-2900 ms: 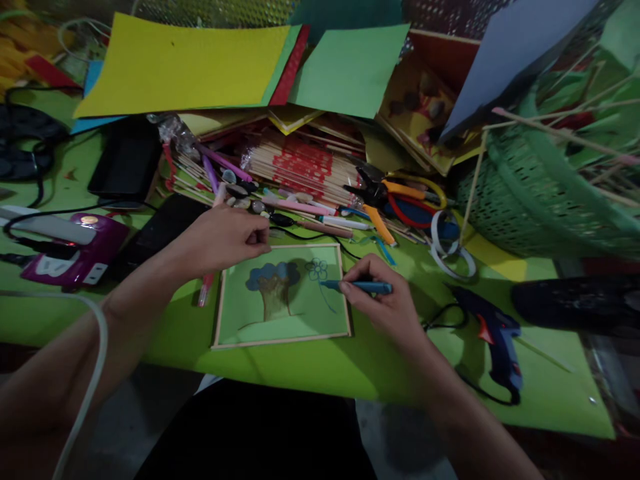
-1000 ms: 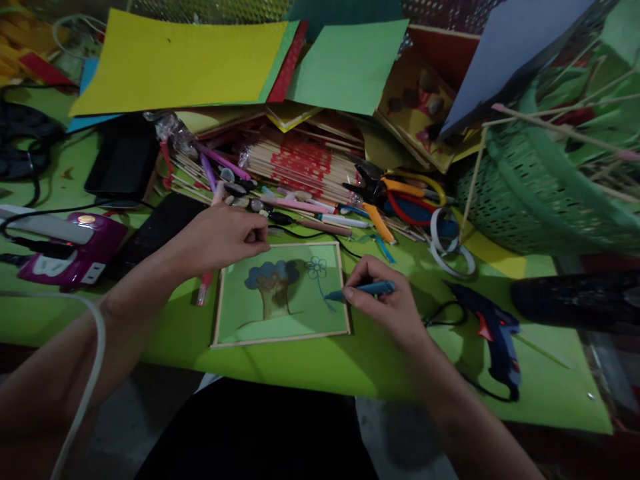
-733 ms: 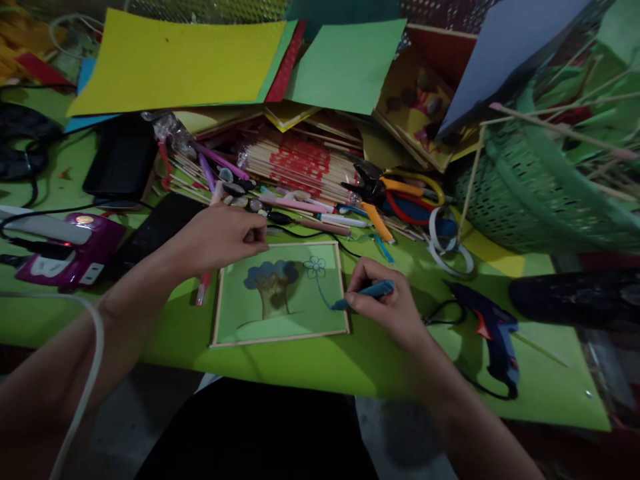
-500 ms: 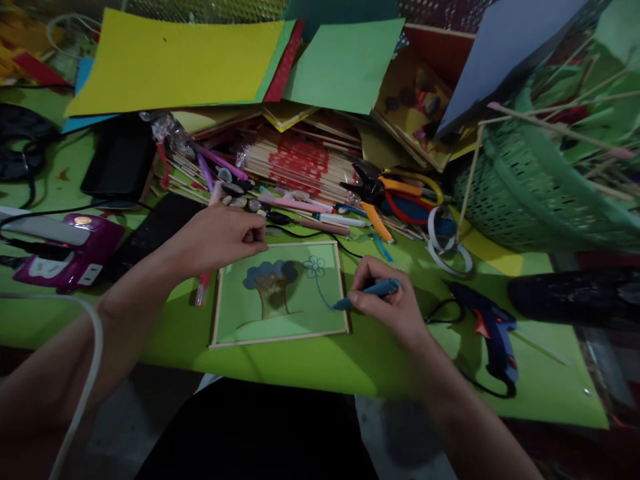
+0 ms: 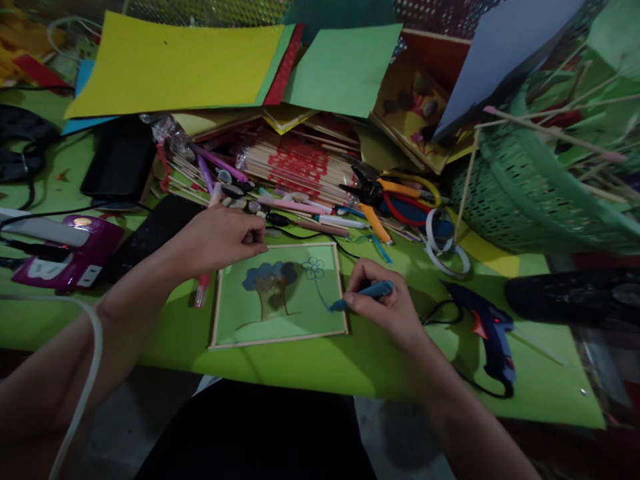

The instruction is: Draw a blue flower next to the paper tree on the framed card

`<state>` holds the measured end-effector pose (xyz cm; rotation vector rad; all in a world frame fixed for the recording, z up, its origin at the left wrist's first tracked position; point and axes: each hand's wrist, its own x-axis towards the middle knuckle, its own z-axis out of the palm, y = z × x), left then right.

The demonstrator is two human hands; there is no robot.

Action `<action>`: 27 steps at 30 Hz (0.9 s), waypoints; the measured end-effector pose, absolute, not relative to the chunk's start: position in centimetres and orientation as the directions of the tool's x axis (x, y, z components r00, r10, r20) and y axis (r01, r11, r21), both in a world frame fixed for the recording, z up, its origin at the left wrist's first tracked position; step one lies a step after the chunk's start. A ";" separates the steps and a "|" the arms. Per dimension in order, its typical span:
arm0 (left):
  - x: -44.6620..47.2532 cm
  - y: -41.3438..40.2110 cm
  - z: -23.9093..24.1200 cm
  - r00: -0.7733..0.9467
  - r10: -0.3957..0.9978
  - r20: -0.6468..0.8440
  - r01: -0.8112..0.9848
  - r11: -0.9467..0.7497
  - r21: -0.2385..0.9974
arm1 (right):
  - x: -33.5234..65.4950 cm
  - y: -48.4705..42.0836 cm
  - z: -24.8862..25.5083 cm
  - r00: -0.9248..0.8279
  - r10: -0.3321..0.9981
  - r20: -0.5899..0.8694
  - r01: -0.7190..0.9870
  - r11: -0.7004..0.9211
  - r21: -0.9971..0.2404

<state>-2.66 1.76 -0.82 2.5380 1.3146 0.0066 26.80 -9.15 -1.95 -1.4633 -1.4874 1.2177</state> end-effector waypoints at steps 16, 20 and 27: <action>-2.5 1.8 -0.4 0.582 0.797 -0.162 0.806 -0.539 0.243 | 27.4 -9.3 -2.6 -0.102 0.990 -0.101 0.268 -0.071 -0.961; -2.6 1.8 -0.5 0.591 0.794 -0.143 0.800 -0.555 0.230 | 27.4 -9.4 -3.1 0.057 0.998 -0.010 0.148 -0.018 -0.989; -3.0 1.9 -0.9 0.598 0.792 -0.121 0.795 -0.566 0.217 | 27.4 -9.0 -3.6 0.098 0.995 0.004 0.156 -0.011 -0.988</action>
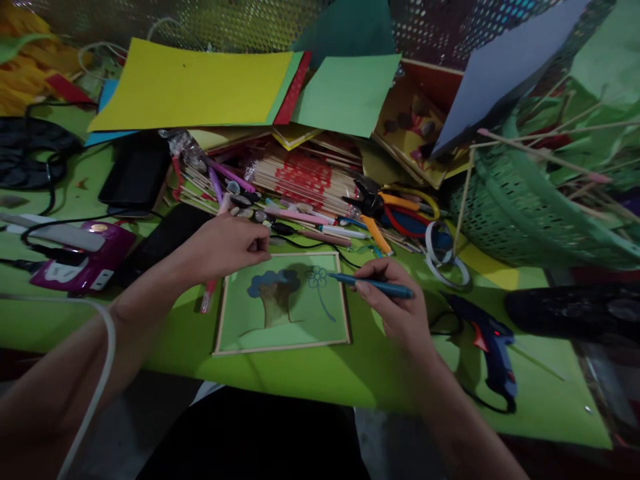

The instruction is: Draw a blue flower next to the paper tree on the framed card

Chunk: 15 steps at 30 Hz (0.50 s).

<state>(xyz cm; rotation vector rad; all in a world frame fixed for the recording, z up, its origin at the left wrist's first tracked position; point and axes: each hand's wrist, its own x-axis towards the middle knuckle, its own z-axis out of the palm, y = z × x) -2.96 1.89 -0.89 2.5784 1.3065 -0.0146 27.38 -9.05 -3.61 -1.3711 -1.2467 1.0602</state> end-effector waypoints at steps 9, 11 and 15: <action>-3.6 2.3 0.6 0.554 0.801 -0.226 0.830 -0.512 0.221 | 27.4 -9.0 -4.1 0.111 0.993 0.024 0.170 0.004 -0.985; -4.0 2.5 0.9 0.544 0.803 -0.243 0.837 -0.498 0.227 | 27.2 -9.0 -4.0 0.114 0.993 0.028 0.157 0.010 -0.988; -4.5 2.8 0.9 0.546 0.797 -0.259 0.836 -0.497 0.235 | 27.0 -8.9 -3.9 0.107 0.994 0.006 0.152 -0.011 -0.988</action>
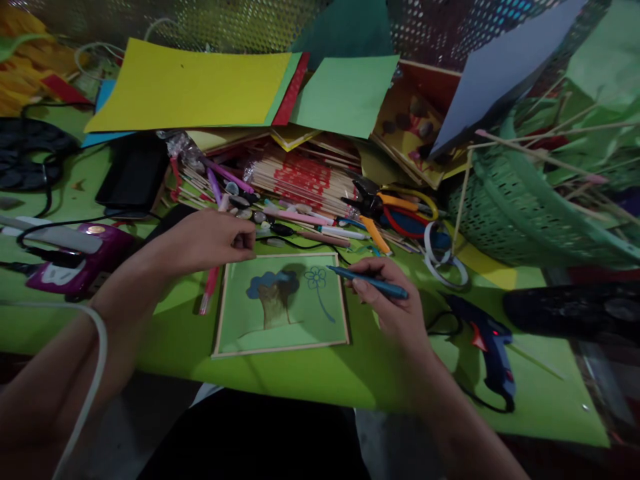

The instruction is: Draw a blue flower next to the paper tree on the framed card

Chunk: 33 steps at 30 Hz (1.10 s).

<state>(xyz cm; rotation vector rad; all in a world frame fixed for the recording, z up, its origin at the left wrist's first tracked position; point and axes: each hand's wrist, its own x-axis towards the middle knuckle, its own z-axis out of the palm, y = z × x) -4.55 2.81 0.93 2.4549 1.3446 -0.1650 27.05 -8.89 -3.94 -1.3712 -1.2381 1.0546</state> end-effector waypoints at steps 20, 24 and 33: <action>-4.1 2.7 0.7 0.570 0.769 -0.291 0.822 -0.528 0.215 | 26.9 -9.8 -3.4 0.080 0.997 -0.023 0.080 -0.029 -0.996; -4.1 2.7 0.5 0.580 0.767 -0.274 0.814 -0.546 0.197 | 26.9 -10.6 -3.5 0.020 0.997 -0.072 0.154 -0.074 -0.985; -4.1 2.8 0.6 0.572 0.761 -0.306 0.820 -0.524 0.231 | 26.6 -11.3 -3.2 -0.049 0.991 -0.128 0.244 -0.112 -0.963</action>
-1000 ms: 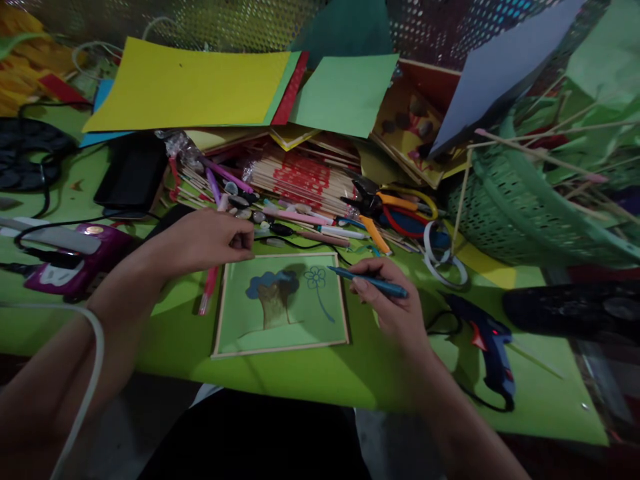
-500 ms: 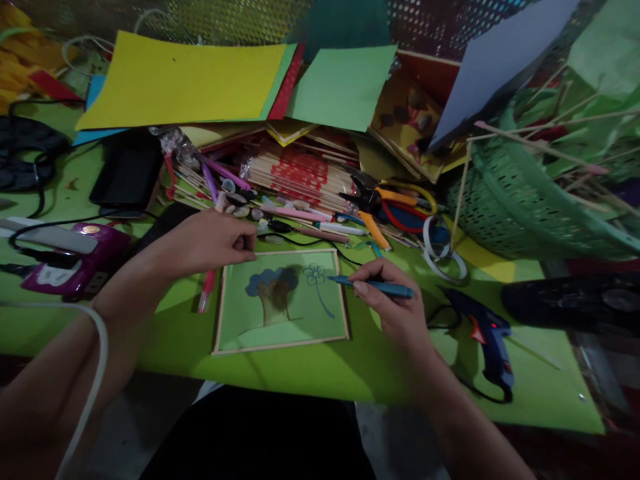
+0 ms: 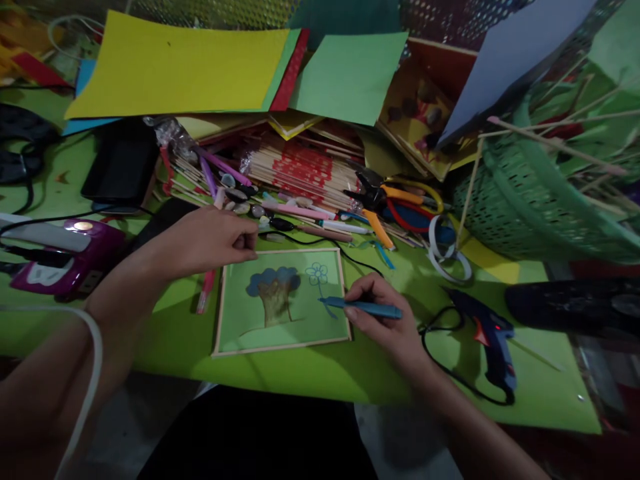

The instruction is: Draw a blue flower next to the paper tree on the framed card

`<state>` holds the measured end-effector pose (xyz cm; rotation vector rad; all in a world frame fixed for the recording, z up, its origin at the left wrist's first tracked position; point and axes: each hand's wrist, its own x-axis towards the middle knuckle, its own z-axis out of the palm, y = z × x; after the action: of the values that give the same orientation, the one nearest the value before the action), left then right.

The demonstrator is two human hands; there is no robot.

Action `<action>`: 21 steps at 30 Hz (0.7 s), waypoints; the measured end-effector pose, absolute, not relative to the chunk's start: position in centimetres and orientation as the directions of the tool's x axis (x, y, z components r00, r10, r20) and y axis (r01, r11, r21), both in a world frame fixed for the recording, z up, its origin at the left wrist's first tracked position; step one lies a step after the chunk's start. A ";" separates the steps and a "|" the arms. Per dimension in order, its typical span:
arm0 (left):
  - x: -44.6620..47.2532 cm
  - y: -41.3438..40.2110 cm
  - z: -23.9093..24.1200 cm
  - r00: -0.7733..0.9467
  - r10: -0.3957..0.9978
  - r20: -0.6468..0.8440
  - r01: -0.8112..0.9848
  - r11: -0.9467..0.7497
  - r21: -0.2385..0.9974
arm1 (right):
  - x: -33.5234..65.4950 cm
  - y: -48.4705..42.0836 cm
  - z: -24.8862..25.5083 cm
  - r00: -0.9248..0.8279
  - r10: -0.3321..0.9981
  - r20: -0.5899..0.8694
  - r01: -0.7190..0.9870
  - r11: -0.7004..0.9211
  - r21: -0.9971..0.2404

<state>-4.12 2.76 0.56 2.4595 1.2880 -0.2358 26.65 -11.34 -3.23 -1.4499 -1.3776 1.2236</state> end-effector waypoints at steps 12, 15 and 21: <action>-4.2 2.9 0.4 0.573 0.762 -0.302 0.819 -0.519 0.245 | 27.0 -12.1 -3.5 -0.011 1.000 -0.026 0.394 -0.019 -0.919; -4.2 3.0 0.4 0.567 0.764 -0.307 0.823 -0.519 0.230 | 27.0 -12.1 -3.5 -0.015 1.000 -0.015 0.408 -0.008 -0.913; -4.3 2.8 0.3 0.581 0.760 -0.292 0.813 -0.523 0.255 | 27.0 -12.1 -3.6 -0.038 0.999 0.020 0.437 0.035 -0.899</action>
<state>-4.31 2.83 0.34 2.4523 1.2750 -0.2037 26.97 -12.10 -3.58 -1.4960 -1.5744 0.9628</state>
